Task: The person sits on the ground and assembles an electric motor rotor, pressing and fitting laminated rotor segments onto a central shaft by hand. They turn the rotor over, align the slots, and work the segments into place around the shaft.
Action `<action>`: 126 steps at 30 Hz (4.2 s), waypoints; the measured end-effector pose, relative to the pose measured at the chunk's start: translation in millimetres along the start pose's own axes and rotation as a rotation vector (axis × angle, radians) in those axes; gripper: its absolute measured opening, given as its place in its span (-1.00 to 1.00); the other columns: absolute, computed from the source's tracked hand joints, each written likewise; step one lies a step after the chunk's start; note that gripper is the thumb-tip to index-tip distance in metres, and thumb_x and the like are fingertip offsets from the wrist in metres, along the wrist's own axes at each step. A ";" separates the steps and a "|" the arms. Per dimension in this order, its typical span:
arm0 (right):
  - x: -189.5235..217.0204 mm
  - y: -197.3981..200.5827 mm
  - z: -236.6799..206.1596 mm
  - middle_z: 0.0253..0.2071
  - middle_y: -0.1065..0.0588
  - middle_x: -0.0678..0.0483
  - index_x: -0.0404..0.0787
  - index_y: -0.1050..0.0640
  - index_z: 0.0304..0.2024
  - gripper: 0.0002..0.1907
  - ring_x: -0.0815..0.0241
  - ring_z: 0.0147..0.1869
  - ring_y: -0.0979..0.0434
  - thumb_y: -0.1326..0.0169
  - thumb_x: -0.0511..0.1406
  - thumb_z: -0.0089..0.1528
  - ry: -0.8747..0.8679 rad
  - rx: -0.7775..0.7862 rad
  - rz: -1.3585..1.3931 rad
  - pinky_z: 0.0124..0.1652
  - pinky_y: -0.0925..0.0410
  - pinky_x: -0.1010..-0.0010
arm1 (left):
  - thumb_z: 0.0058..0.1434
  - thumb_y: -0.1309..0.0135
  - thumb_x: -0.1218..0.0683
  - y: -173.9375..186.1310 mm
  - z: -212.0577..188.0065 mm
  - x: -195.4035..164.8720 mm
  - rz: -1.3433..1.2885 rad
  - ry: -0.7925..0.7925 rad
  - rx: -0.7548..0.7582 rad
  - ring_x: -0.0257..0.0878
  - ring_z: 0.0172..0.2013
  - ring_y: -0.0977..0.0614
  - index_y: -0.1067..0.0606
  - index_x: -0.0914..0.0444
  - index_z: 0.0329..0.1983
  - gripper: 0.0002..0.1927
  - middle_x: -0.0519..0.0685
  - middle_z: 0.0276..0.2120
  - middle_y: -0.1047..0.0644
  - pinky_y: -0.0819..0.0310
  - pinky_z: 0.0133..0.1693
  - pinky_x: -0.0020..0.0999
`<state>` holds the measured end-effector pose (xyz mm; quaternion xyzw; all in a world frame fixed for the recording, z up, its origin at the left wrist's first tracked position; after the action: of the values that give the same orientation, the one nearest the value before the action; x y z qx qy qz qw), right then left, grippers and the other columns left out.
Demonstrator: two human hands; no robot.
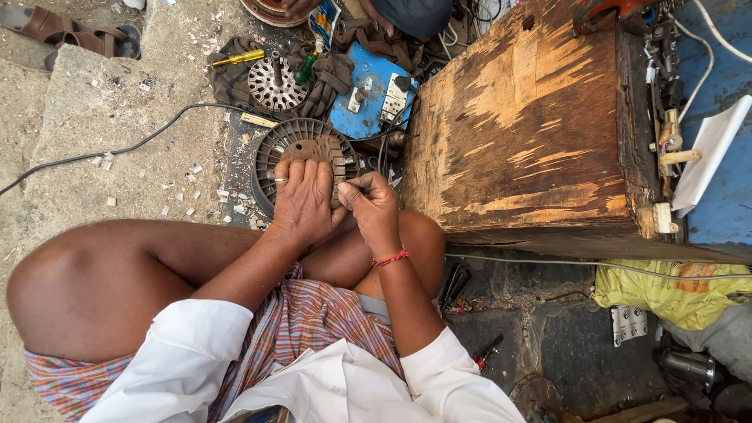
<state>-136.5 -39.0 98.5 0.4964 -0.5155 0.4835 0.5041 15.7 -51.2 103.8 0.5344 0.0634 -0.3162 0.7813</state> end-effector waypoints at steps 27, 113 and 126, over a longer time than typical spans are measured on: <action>-3.1 -7.2 7.7 -0.33 -0.53 0.14 -0.24 -0.47 -0.20 -0.86 0.41 -0.32 -0.52 -0.20 -0.43 0.28 -0.049 -0.105 0.174 -0.29 -0.46 0.54 | 0.01 -0.16 -0.16 1.9 2.6 -9.1 0.005 -0.019 -0.059 0.03 -0.07 -0.37 -0.38 0.36 -0.04 -0.40 0.13 -0.17 -0.39 -0.09 0.14 -0.01; 5.2 -32.6 23.2 -0.47 -0.57 0.05 -0.30 -0.51 -0.38 -0.78 0.40 -0.44 -0.49 -0.31 -0.42 0.27 0.117 -0.161 -0.337 -0.08 -0.35 0.61 | 0.08 -0.11 -0.05 -6.1 10.4 10.3 -0.111 0.031 -0.131 0.08 -0.01 -0.42 -0.38 0.38 0.03 -0.45 0.17 -0.09 -0.44 -0.11 0.14 0.02; 5.7 -32.5 16.4 -0.47 -0.55 0.12 -0.29 -0.48 -0.40 -0.79 0.44 -0.44 -0.49 -0.28 -0.40 0.24 0.075 -0.162 -0.336 -0.01 -0.12 0.61 | 0.06 -0.14 -0.09 -9.7 10.5 11.1 -0.120 0.043 -0.053 0.11 0.00 -0.42 -0.37 0.43 0.10 -0.36 0.18 -0.12 -0.43 -0.11 0.15 0.06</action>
<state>-104.7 -56.7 103.8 0.5148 -0.4436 0.3676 0.6349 16.6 -67.4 95.7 0.5154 0.1205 -0.3489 0.7734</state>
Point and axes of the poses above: each hand's wrist, its own z-axis towards the middle knuckle, its own y-axis out of the back of the hand, x = y × z, the point moved 3 cm from there along z, towards the middle knuckle
